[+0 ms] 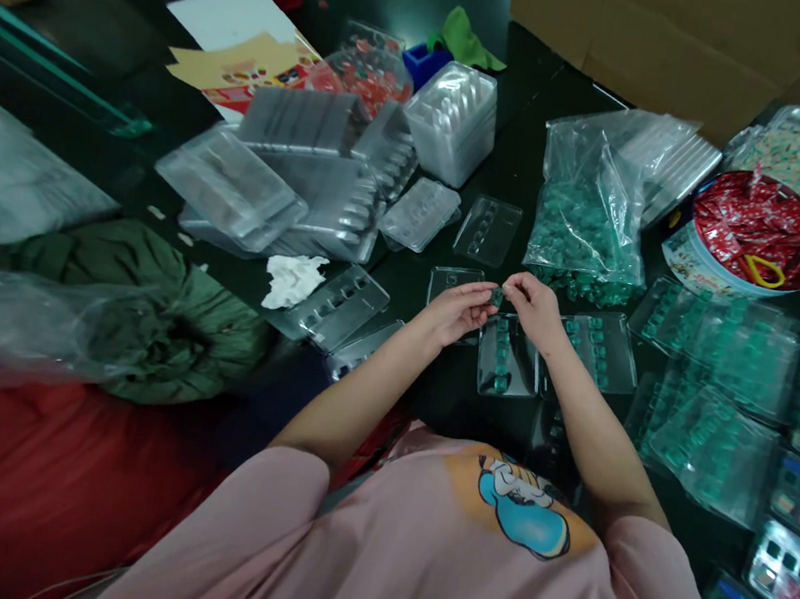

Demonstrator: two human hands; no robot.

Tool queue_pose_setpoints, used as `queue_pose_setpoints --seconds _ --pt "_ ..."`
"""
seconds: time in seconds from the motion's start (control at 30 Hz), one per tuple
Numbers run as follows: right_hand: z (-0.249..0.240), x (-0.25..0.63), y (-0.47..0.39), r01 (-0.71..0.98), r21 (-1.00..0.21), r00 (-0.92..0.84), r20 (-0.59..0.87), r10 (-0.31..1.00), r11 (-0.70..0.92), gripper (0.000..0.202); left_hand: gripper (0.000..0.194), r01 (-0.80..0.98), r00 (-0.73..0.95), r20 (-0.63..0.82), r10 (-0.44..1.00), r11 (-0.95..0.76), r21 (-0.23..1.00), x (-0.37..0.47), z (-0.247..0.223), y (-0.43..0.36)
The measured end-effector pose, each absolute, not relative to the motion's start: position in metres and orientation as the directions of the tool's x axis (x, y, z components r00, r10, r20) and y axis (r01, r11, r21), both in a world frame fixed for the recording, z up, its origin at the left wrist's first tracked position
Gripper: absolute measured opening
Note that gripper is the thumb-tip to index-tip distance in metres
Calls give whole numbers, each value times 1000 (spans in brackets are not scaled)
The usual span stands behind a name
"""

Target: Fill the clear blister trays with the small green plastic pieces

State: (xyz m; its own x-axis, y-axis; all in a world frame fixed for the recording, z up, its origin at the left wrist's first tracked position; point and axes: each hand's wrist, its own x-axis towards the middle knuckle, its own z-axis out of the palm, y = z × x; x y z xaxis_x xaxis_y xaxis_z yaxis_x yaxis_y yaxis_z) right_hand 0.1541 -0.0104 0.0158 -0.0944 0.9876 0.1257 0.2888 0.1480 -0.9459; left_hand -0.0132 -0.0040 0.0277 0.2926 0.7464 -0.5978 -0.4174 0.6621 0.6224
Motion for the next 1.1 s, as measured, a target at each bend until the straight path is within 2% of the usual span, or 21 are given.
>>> queue_pose_setpoints --seconds 0.17,0.47,0.67,0.83,1.1 --pt "13 158 -12 194 -968 -184 122 975 158 18 18 -417 262 -601 755 651 635 -14 28 -3" --pt "25 156 -15 358 -901 -218 176 960 246 18 15 -335 231 -585 777 628 702 -14 28 -6" --pt "18 157 -14 308 -932 -187 139 972 193 21 14 -360 267 -608 748 662 657 -15 27 -4" --pt "27 160 -16 426 -809 -322 283 904 405 22 15 -360 232 -607 760 647 672 -16 26 -5" --pt "26 161 -9 552 -695 -394 269 879 460 17 17 -299 229 -604 763 646 702 -18 28 -9"
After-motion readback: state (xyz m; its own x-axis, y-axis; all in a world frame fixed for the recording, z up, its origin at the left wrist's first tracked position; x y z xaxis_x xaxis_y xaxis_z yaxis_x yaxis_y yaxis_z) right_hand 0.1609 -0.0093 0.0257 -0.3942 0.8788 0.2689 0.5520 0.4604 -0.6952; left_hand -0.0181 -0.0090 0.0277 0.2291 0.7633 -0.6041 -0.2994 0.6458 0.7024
